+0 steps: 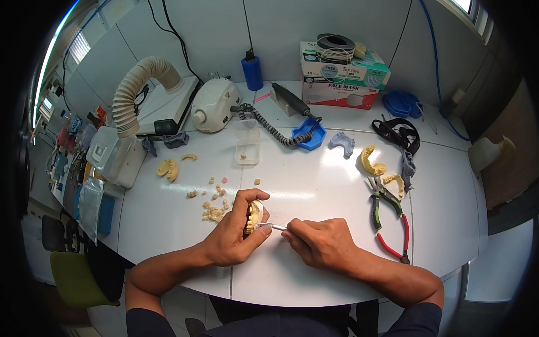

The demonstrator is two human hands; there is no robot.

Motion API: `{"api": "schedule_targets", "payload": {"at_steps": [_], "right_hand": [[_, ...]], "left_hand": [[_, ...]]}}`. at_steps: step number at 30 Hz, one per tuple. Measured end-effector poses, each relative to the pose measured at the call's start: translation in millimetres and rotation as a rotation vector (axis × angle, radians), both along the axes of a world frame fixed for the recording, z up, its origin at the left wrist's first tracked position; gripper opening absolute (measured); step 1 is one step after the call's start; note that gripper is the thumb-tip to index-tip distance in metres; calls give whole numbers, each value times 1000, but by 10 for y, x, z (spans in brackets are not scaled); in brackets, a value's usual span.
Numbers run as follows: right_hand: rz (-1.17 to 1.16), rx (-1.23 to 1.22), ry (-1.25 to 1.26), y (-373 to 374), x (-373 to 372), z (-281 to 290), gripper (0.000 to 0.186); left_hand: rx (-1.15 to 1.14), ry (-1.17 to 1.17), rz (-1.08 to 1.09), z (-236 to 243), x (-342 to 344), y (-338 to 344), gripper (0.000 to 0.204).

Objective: Trimming and carving a dental cast using a small carving tool.

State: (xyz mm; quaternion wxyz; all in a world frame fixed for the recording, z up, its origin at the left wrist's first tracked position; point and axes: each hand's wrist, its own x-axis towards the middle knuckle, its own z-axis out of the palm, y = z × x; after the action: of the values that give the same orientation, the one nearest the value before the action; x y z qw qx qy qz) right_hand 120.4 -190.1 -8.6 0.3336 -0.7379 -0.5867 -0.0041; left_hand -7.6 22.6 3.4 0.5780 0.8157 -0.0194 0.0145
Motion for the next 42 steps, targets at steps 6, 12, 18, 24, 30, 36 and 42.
{"api": "schedule_targets", "payload": {"at_steps": [6, 12, 18, 24, 30, 36, 42], "right_hand": [[-7, 2, -3, 3, -6, 3, 18], [-15, 10, 0, 3, -6, -5, 18], [-17, 12, -5, 6, 3, -11, 19], [-16, 8, 0, 5, -2, 12, 20], [1, 1, 22, 3, 2, 24, 18], [0, -6, 12, 0, -1, 8, 17], [-4, 4, 9, 3, 2, 11, 18]], "left_hand": [[10, 8, 0, 1, 2, 3, 54], [13, 13, 18, -16, 1, 1, 52], [14, 45, 29, 17, 1, -1, 53], [29, 45, 29, 2, 1, -4, 54], [-6, 2, 5, 3, 2, -4, 57], [-2, 4, -11, 12, 8, -1, 56], [-21, 56, -15, 19, 4, -1, 55]]}}
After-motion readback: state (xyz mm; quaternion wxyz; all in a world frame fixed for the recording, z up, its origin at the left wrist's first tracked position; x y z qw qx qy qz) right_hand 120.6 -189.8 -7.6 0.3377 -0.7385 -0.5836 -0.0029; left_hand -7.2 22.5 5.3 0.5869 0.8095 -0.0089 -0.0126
